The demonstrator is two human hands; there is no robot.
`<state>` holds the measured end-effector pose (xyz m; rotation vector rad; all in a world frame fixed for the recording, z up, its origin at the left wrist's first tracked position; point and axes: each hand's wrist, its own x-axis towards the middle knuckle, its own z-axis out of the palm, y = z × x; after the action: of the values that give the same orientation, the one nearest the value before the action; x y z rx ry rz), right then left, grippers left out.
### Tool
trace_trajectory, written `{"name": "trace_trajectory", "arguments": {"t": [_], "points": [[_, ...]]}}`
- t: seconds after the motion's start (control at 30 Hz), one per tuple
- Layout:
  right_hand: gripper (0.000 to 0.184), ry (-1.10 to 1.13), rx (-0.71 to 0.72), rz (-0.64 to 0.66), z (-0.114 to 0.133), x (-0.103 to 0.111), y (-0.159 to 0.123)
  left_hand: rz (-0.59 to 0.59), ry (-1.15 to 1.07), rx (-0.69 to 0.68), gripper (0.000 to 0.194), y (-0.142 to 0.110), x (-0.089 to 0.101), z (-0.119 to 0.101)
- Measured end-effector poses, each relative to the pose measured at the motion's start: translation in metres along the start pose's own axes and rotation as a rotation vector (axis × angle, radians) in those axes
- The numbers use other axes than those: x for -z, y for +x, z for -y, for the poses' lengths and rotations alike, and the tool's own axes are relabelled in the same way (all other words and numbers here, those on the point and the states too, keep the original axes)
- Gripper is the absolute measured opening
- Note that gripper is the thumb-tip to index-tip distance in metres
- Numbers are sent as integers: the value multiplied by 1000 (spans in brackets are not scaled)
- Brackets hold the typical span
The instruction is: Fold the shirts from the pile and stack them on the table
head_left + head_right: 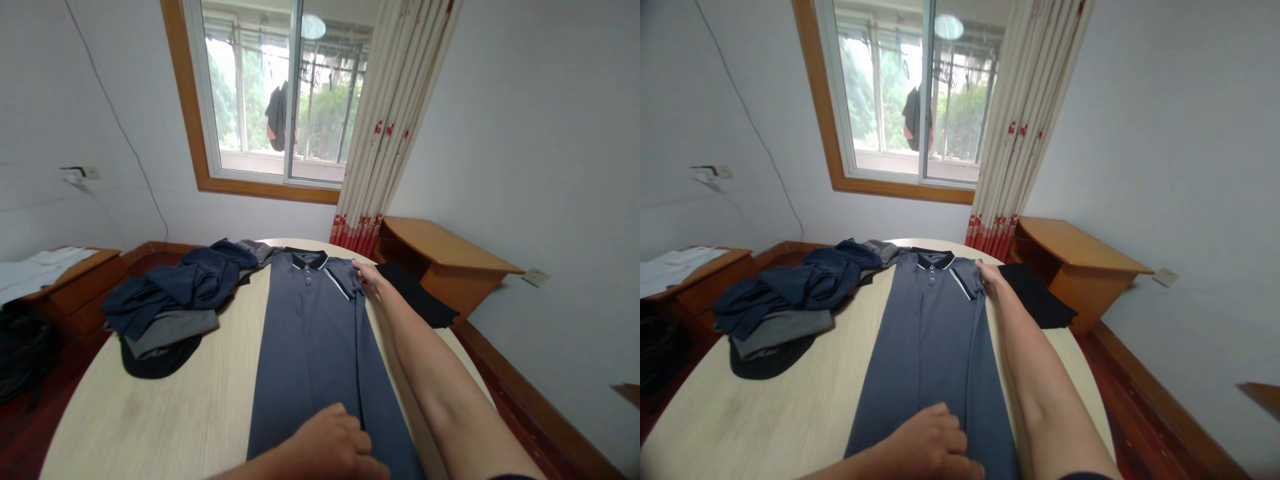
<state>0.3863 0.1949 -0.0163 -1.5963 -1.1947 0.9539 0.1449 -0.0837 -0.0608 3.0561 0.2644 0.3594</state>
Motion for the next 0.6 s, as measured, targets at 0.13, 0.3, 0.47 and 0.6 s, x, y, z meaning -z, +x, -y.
{"name": "trace_trajectory", "arguments": {"t": [0.13, 0.3, 0.47, 0.6], "points": [[24, -218, 154, 39, 12, -13, 8, -85, 57, -29, 17, -2, 3, 1], [24, -455, 297, 108, 19, -39, 16, -106, 72, -64, 20, -1, 7, 2], [38, -616, 350, 156, 10, -60, 15, -63, 8, -55, 29, 4, 2, 6], [54, -785, 386, 215, 1, -68, 13, 21, -67, -70, 22, 3, -7, 8]]}}
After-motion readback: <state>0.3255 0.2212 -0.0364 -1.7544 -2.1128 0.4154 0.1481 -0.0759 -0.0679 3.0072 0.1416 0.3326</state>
